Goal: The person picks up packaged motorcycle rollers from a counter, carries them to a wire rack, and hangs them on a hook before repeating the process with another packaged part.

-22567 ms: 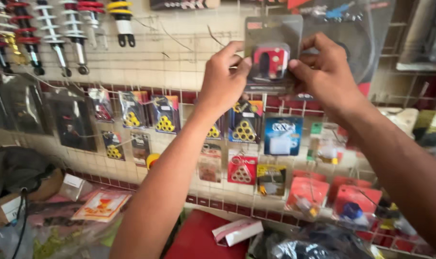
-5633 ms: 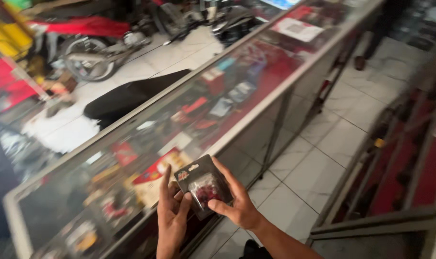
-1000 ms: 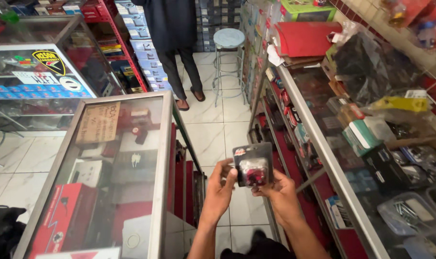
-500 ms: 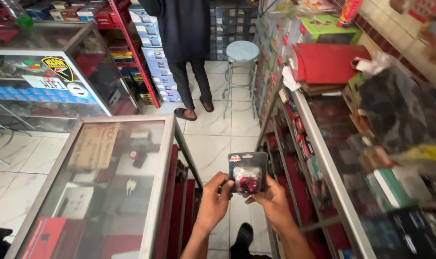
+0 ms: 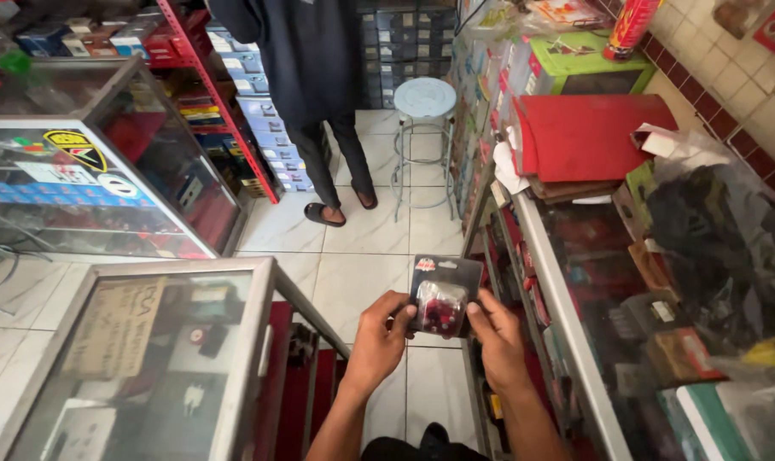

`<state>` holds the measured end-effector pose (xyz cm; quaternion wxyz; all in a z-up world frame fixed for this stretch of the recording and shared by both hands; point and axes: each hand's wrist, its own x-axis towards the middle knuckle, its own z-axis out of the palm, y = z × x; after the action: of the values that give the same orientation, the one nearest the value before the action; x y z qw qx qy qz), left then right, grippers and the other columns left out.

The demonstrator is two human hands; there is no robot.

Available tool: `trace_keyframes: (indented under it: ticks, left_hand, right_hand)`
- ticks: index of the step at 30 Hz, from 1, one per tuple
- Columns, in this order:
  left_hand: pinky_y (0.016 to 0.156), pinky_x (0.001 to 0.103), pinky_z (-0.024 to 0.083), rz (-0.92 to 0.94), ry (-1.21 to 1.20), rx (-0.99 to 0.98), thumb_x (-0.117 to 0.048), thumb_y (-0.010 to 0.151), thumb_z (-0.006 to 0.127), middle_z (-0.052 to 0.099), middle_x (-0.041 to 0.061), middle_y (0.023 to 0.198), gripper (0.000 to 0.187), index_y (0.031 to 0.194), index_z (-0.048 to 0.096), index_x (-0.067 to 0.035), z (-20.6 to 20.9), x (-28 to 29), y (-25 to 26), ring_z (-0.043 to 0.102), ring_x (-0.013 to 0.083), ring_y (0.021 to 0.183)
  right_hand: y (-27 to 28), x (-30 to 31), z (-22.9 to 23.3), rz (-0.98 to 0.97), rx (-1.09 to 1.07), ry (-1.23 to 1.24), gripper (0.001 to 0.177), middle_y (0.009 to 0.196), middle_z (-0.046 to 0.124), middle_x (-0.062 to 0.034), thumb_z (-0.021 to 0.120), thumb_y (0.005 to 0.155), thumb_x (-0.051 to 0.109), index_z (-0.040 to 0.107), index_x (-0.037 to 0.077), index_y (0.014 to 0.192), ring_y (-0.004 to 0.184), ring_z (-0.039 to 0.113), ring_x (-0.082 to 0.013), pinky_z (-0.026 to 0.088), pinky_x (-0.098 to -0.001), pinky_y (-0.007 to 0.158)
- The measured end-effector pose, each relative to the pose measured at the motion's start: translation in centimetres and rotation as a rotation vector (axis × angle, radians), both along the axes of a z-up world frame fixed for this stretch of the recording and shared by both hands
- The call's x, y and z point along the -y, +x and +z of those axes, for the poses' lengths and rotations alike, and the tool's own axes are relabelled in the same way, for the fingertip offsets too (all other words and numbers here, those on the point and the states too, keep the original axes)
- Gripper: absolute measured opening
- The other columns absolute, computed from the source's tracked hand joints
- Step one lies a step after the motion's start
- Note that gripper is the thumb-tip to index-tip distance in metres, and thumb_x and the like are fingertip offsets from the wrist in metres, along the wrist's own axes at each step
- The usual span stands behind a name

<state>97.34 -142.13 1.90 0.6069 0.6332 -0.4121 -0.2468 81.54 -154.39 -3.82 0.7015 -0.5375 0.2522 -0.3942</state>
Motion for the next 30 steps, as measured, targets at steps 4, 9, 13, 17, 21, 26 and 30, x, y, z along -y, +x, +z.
trace_keyframes:
  ticks: [4, 9, 13, 17, 21, 26, 30]
  left_hand:
    - [0.06, 0.028, 0.056, -0.044, -0.05, -0.076, -0.002, 0.099, 0.061, 0.065, 0.008, 0.089, 0.011, 0.103, 0.067, 0.006, -0.6, 2.8, -0.2, 0.064, 0.014, 0.068]
    - [0.059, 0.028, 0.051, -0.014, -0.11, -0.051, 0.001, 0.099, 0.061, 0.06, 0.007, 0.086, 0.014, 0.109, 0.069, 0.006, -1.3, 5.9, -0.1, 0.058, 0.0123, 0.069]
    - [0.06, 0.027, 0.048, -0.034, -0.128, -0.044, 0.001, 0.099, 0.061, 0.058, 0.006, 0.085, 0.015, 0.109, 0.07, 0.006, -1.7, 7.9, 0.4, 0.054, 0.0112, 0.07]
    - [0.06, 0.027, 0.046, -0.043, -0.128, -0.048, 0.0, 0.099, 0.061, 0.057, 0.005, 0.084, 0.014, 0.108, 0.071, 0.005, -1.9, 10.6, 1.7, 0.052, 0.0114, 0.068]
    - [0.061, 0.027, 0.045, -0.056, -0.153, -0.027, -0.001, 0.1, 0.062, 0.057, 0.005, 0.082, 0.015, 0.109, 0.071, 0.005, -2.4, 14.1, 3.6, 0.051, 0.0116, 0.07]
    - [0.062, 0.026, 0.045, -0.182, -0.191, -0.153, -0.002, 0.1, 0.059, 0.055, 0.002, 0.084, 0.017, 0.11, 0.071, 0.005, -2.1, 18.7, 7.2, 0.051, 0.0105, 0.072]
    - [0.064, 0.026, 0.042, -0.213, -0.208, -0.103, -0.003, 0.101, 0.059, 0.055, 0.002, 0.083, 0.017, 0.11, 0.071, 0.005, -1.2, 22.0, 10.3, 0.049, 0.0104, 0.072]
  right_hand:
    - [0.2, 2.0, 0.8, -0.037, -0.002, 0.007, 0.038, 0.094, 0.067, 0.0048, 0.058, 0.102, 0.016, 0.063, -0.001, 0.135, 0.074, 0.047, -0.0001, 0.036, -0.0175, 0.064]
    - [0.3, 4.4, 1.2, -0.084, 0.026, 0.033, 0.034, 0.097, 0.066, -0.003, 0.058, 0.107, 0.012, 0.064, 0.0, 0.138, 0.076, 0.05, -0.0057, 0.04, -0.0189, 0.063]
    - [1.4, 5.5, 2.7, -0.188, 0.076, 0.118, 0.034, 0.107, 0.072, -0.0039, 0.058, 0.095, 0.009, 0.058, 0.004, 0.129, 0.089, 0.07, -0.0098, 0.058, -0.0249, 0.073]
    - [2.0, 7.8, 2.1, -0.186, 0.06, 0.14, 0.019, 0.098, 0.073, -0.0118, 0.06, 0.099, 0.01, 0.065, -0.004, 0.111, 0.08, 0.072, -0.0175, 0.063, -0.0344, 0.064]
    - [3.0, 10.5, 0.9, -0.199, 0.05, 0.089, 0.015, 0.084, 0.074, -0.014, 0.062, 0.099, 0.01, 0.066, -0.005, 0.1, 0.067, 0.072, -0.021, 0.059, -0.0325, 0.056]
    - [5.4, 13.5, 2.1, -0.254, 0.029, -0.039, 0.015, 0.082, 0.075, -0.0142, 0.062, 0.098, 0.009, 0.067, -0.005, 0.097, 0.064, 0.072, -0.0206, 0.058, -0.0314, 0.053]
    - [8.3, 15.8, 3.7, -0.3, 0.015, -0.054, 0.017, 0.082, 0.076, -0.0157, 0.062, 0.099, 0.01, 0.068, -0.006, 0.101, 0.064, 0.073, -0.0214, 0.059, -0.0322, 0.053]
